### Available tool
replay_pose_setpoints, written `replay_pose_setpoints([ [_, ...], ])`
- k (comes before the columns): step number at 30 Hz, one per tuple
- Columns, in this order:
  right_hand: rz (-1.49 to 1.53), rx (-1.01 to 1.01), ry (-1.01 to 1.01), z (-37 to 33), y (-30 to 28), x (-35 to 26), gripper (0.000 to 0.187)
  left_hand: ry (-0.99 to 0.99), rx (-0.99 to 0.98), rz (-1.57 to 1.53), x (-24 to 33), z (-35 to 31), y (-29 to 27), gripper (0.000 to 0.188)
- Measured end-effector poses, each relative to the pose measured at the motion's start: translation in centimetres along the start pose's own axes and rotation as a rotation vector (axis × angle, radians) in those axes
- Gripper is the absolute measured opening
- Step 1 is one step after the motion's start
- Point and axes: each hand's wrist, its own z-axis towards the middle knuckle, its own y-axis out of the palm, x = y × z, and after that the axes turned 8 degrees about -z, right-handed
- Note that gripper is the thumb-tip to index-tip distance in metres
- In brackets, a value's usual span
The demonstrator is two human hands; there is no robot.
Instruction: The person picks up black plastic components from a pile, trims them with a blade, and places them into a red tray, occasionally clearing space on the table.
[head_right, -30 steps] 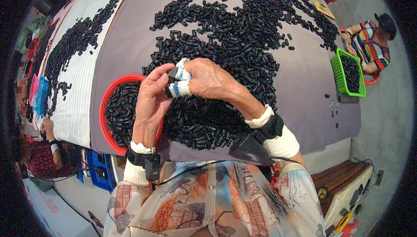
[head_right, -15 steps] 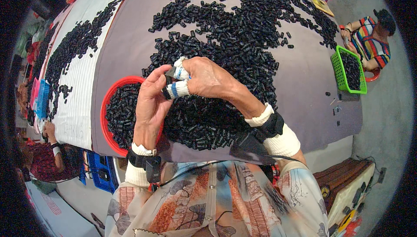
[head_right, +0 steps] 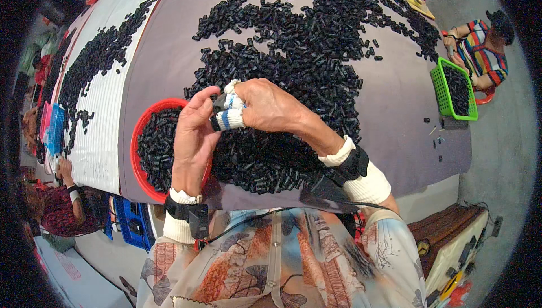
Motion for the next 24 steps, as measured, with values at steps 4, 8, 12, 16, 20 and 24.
replay_pose_setpoints([
  [4, -0.01, 0.059, 0.083, -0.2, -0.8, 1.1, 0.029, 0.129, 0.169, 0.301, 2.8, -1.6, -1.2, 0.021],
  [8, 0.144, 0.096, 0.194, -1.5, -2.0, 2.2, 0.02, 0.193, 0.434, 0.97, 6.1, -5.0, -5.2, 0.021],
  [12, 0.159, 0.118, 0.263, -2.6, -2.5, 2.9, 0.014, 0.316, 0.453, 0.902, 6.5, -6.0, -4.4, 0.02],
  [16, 0.119, 0.124, 0.35, -4.0, -2.9, 4.6, 0.009, 0.239, -0.058, 0.669, 3.7, -4.0, 1.3, 0.016],
  [20, 0.164, 0.111, 0.374, -3.8, -2.7, 3.7, 0.009, 0.278, -0.626, 0.415, 4.3, -5.2, 9.3, 0.036],
  [24, 0.223, 0.254, 0.498, -6.9, -3.9, 4.8, 0.011, 0.321, -0.839, -0.404, -0.6, -5.7, 15.9, 0.02],
])
